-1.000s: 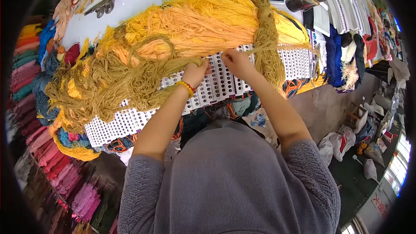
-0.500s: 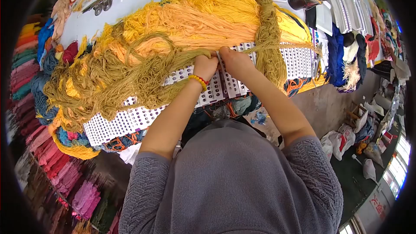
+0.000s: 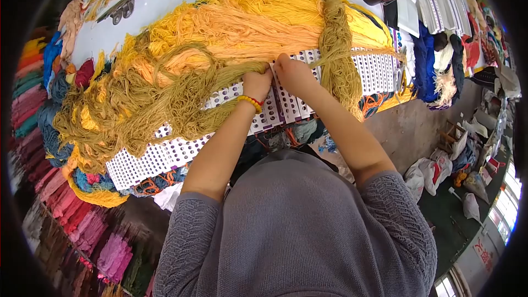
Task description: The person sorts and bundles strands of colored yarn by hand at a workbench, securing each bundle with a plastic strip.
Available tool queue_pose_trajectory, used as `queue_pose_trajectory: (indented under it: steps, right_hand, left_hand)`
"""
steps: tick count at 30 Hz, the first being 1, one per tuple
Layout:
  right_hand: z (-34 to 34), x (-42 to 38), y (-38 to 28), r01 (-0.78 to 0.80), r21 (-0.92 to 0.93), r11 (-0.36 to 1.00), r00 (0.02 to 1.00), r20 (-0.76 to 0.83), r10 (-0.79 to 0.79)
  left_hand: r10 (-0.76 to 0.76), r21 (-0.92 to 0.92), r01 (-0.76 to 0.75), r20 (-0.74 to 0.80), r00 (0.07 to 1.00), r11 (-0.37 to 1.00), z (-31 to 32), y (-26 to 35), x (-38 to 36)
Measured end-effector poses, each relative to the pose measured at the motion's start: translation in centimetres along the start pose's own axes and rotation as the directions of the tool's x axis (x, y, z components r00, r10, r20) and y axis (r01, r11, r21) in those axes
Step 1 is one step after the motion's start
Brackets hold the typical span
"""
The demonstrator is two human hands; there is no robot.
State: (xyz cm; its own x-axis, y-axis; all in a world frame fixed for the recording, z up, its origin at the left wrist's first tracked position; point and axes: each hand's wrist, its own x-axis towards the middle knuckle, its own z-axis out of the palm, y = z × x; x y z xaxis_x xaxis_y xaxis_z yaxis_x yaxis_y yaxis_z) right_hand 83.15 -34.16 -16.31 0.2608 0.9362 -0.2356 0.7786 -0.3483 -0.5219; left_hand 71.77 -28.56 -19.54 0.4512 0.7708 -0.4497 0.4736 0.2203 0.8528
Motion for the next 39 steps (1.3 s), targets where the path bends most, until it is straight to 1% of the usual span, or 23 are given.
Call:
queue_pose_trajectory:
  steps: [1, 3, 5, 6, 9, 10, 12, 13, 17, 21, 23, 24, 26, 27, 29, 30, 31, 32, 34, 35, 36, 38, 39]
  right_hand:
    - [-0.6, -0.1, -0.3, -0.001, 0.001, 1.0, 1.0, 0.0, 0.001]
    - [-2.7, -0.6, -1.2, -0.146, 0.242, 0.959, 0.987, 0.099, 0.125]
    - [-3.2, -0.8, -1.4, -0.206, 0.269, 0.941, 0.976, 0.129, 0.177]
    - [-3.4, -1.0, -1.4, -0.265, 0.294, 0.919, 0.961, 0.162, 0.225]
    - [-2.0, -0.9, 0.1, -0.199, 0.272, 0.942, 0.979, 0.106, 0.176]
    - [-1.8, -0.9, 0.0, -0.172, 0.246, 0.954, 0.983, 0.101, 0.151]
    - [-2.1, -0.8, -0.2, -0.206, 0.287, 0.935, 0.976, 0.133, 0.174]
    - [-2.3, -0.8, -0.2, -0.244, 0.323, 0.914, 0.966, 0.16, 0.201]
    - [-1.7, -1.0, 0.3, -0.21, 0.315, 0.925, 0.975, 0.137, 0.175]
    - [-1.0, -1.2, 1.0, -0.139, 0.369, 0.919, 0.99, 0.061, 0.125]
    - [-1.0, -1.4, 1.1, -0.124, 0.375, 0.919, 0.992, 0.046, 0.115]
    - [-0.9, -1.5, 0.9, -0.125, 0.426, 0.896, 0.992, 0.03, 0.124]
    - [-0.7, -1.6, 0.8, -0.124, 0.477, 0.87, 0.991, 0.014, 0.133]
    - [-0.4, -1.6, 1.0, -0.097, 0.465, 0.88, 0.992, -0.032, 0.126]
    - [-0.1, -1.8, 1.1, -0.076, 0.452, 0.889, 0.989, -0.078, 0.124]
    - [0.0, -1.9, 1.0, -0.127, 0.497, 0.858, 0.974, -0.101, 0.203]
    - [0.0, -2.0, 0.8, -0.173, 0.541, 0.823, 0.953, -0.12, 0.279]
    - [-0.1, -2.1, 0.5, -0.17, 0.541, 0.823, 0.953, -0.122, 0.278]
    - [-0.3, -2.9, -0.2, -0.029, 0.417, 0.908, 0.966, -0.222, 0.133]
    - [0.1, -3.3, -0.7, 0.143, 0.252, 0.957, 0.954, -0.293, -0.065]
    - [0.1, -3.7, -1.0, 0.136, 0.253, 0.958, 0.955, -0.292, -0.059]
    - [-1.4, -3.5, -2.4, 0.057, 0.04, 0.998, 0.965, -0.258, -0.045]
    - [-1.5, -3.1, -2.4, -0.008, -0.043, 0.999, 0.976, -0.219, -0.002]
  left_hand:
    - [0.005, 0.033, -0.005, 0.0, 1.0, 0.999, 0.1, -0.1, 0.2]
    - [0.007, 0.068, -0.007, 0.001, 1.0, 0.998, -0.4, 0.2, 0.1]
    - [-0.122, 0.478, 0.091, 0.035, 0.992, 0.873, -1.8, 1.5, 0.2]
    - [0.276, 0.344, -0.233, -0.081, 0.958, 0.91, -2.7, -0.1, 0.4]
    - [-0.136, 0.283, 0.1, 0.109, 0.985, 0.954, -7.4, 1.5, 0.5]
    - [-0.141, 0.285, 0.106, 0.105, 0.984, 0.953, -7.5, 1.4, 0.3]
    - [0.069, 0.24, -0.109, 0.171, 0.983, 0.965, -7.5, 1.1, 0.2]
    - [0.056, 0.114, -0.08, 0.203, 0.978, 0.99, -7.5, 1.5, 0.1]
    - [-0.036, 0.098, 0.015, 0.222, 0.974, 0.995, -7.7, 2.4, -0.2]
    - [-0.045, 0.154, 0.033, 0.08, 0.996, 0.988, -6.0, 2.7, -0.7]
    - [-0.076, -0.115, 0.086, 0.095, 0.993, 0.99, -5.1, 3.2, -1.6]
    - [-0.068, -0.343, 0.1, 0.103, 0.992, 0.934, -4.3, 3.4, -2.5]
    - [-0.137, -0.63, 0.381, 0.401, 0.906, 0.677, -5.2, 3.5, -3.5]
    - [-0.105, -0.744, 0.449, 0.462, 0.881, 0.496, -5.0, 3.7, -4.0]
    - [-0.065, -0.729, 0.478, 0.517, 0.854, 0.49, -4.7, 3.4, -3.9]
    - [-0.025, -0.715, 0.503, 0.564, 0.825, 0.485, -4.6, 3.3, -3.9]
    - [-0.136, -0.62, 0.488, 0.527, 0.839, 0.614, -4.4, 4.3, -3.8]
    - [-0.134, -0.62, 0.486, 0.525, 0.84, 0.616, -4.2, 4.5, -3.6]
    - [-0.268, -0.57, 0.571, 0.529, 0.806, 0.591, -3.8, 4.8, -3.0]
    - [-0.273, -0.586, 0.601, 0.554, 0.787, 0.543, -3.8, 4.2, -2.7]
    - [-0.276, -0.582, 0.606, 0.558, 0.783, 0.542, -3.6, 3.7, -2.6]
    - [-0.183, -0.655, 0.555, 0.549, 0.816, 0.513, -3.6, 3.6, -2.4]
    - [-0.257, -0.643, 0.511, 0.451, 0.855, 0.57, -3.4, 3.5, -2.8]
